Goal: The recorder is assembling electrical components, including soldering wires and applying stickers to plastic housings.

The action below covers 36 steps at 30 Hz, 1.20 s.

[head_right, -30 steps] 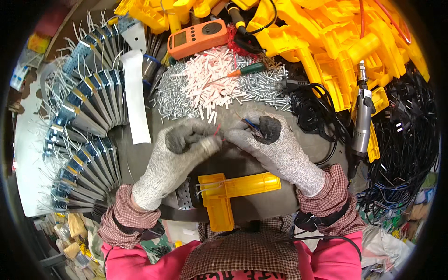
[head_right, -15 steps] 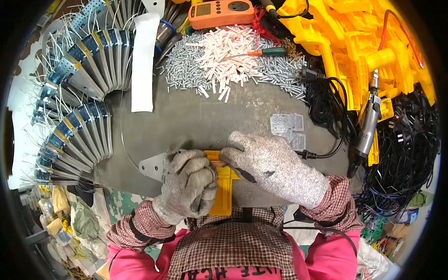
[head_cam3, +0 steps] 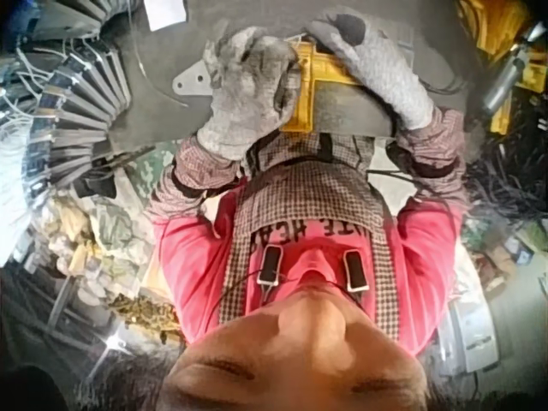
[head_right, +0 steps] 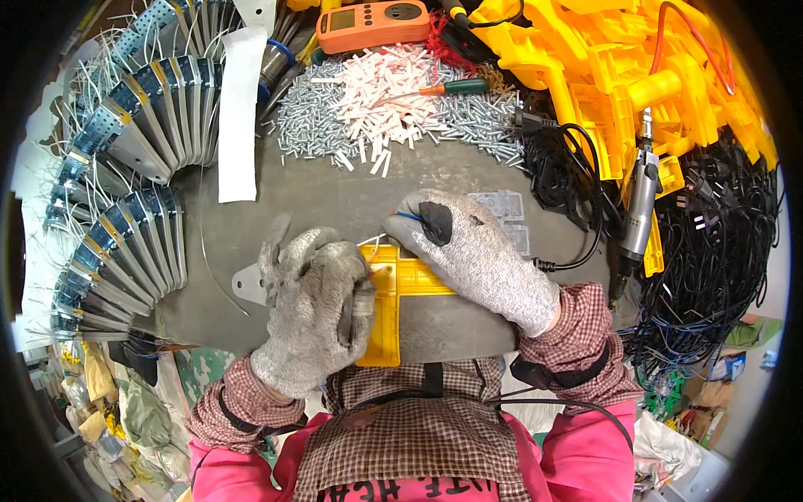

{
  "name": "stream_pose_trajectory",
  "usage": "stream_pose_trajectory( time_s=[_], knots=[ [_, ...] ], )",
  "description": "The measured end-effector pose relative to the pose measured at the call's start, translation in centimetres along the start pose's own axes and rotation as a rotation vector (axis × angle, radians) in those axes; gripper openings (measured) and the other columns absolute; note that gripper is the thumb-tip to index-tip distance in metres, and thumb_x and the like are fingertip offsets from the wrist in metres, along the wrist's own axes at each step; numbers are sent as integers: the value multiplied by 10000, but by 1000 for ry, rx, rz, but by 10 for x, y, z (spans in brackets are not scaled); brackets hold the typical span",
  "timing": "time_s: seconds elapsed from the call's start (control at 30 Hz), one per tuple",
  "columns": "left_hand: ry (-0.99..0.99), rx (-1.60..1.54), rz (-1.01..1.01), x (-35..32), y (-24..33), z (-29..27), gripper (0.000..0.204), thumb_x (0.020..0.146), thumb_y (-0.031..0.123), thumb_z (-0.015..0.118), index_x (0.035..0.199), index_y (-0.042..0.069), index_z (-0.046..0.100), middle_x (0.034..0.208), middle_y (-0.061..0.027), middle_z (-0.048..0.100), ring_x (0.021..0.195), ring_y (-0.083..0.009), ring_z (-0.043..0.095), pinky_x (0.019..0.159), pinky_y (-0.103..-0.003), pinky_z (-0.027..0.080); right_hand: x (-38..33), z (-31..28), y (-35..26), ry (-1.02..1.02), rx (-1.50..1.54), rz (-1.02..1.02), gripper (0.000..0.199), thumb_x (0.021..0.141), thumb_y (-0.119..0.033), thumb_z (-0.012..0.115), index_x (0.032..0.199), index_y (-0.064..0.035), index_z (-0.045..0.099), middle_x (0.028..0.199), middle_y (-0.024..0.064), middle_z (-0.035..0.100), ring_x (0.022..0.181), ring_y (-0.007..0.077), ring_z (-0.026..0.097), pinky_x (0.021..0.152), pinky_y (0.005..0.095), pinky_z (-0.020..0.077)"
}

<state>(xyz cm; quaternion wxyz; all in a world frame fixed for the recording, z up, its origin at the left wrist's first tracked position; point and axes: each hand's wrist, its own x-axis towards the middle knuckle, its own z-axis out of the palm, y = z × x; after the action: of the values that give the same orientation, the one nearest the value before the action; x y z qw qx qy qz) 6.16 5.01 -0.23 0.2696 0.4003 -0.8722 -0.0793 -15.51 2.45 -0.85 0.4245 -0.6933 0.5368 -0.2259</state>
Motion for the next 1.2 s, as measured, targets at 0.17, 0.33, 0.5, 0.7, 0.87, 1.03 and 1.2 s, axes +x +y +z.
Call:
stream_pose_trajectory(
  time_s=[0.17,0.33,0.5,0.7,0.87,1.03,1.2],
  knots=[
    [-118,-351,29,-2,-11,-4,248,864,124,636,1097,78,567,978,-83,625,909,-290,613,1063,-579,329,1,0,0,-14,-162,-188,221,988,-198,546,1085,-37,664,925,153,643,872,332,647,753,407,506],
    [-38,-504,-175,16,-8,-16,243,808,35,674,1039,96,631,903,-34,579,892,-264,579,952,-496,385,5,4,5,-30,16,49,256,1002,-230,523,1076,-25,656,855,168,628,806,333,644,714,397,492],
    [-98,65,-92,31,-5,-14,127,744,149,734,866,127,711,894,-43,578,1008,-282,547,961,-496,363,3,-2,-8,-30,-65,-75,327,1012,-303,519,1032,-8,658,830,168,631,765,304,636,703,368,488],
    [-118,-281,-201,29,-11,-4,210,806,73,738,1006,58,675,1013,-79,630,1045,-268,619,940,-423,469,1,2,-14,77,149,-121,213,971,-215,612,971,-12,674,823,159,633,730,246,626,687,334,481],
    [7,-779,-328,22,-18,4,204,903,10,670,1103,10,633,992,-152,675,877,-282,717,763,-343,567,1,0,-20,26,155,-25,205,998,-201,572,978,-13,649,831,78,608,778,139,576,711,315,472],
    [-25,-777,-330,24,-27,-2,152,911,20,683,1060,28,653,1089,-125,635,922,-227,697,769,-316,565,3,1,-20,-33,434,189,243,1041,-238,508,1064,-16,605,875,45,634,825,104,578,762,297,480],
    [-128,-952,-530,26,-26,-9,281,918,70,708,1155,-11,581,1123,-85,673,1028,-139,646,891,-280,525,8,4,-15,-35,549,110,157,998,-148,588,1097,-26,603,953,27,675,877,65,610,791,237,492]
  ],
)
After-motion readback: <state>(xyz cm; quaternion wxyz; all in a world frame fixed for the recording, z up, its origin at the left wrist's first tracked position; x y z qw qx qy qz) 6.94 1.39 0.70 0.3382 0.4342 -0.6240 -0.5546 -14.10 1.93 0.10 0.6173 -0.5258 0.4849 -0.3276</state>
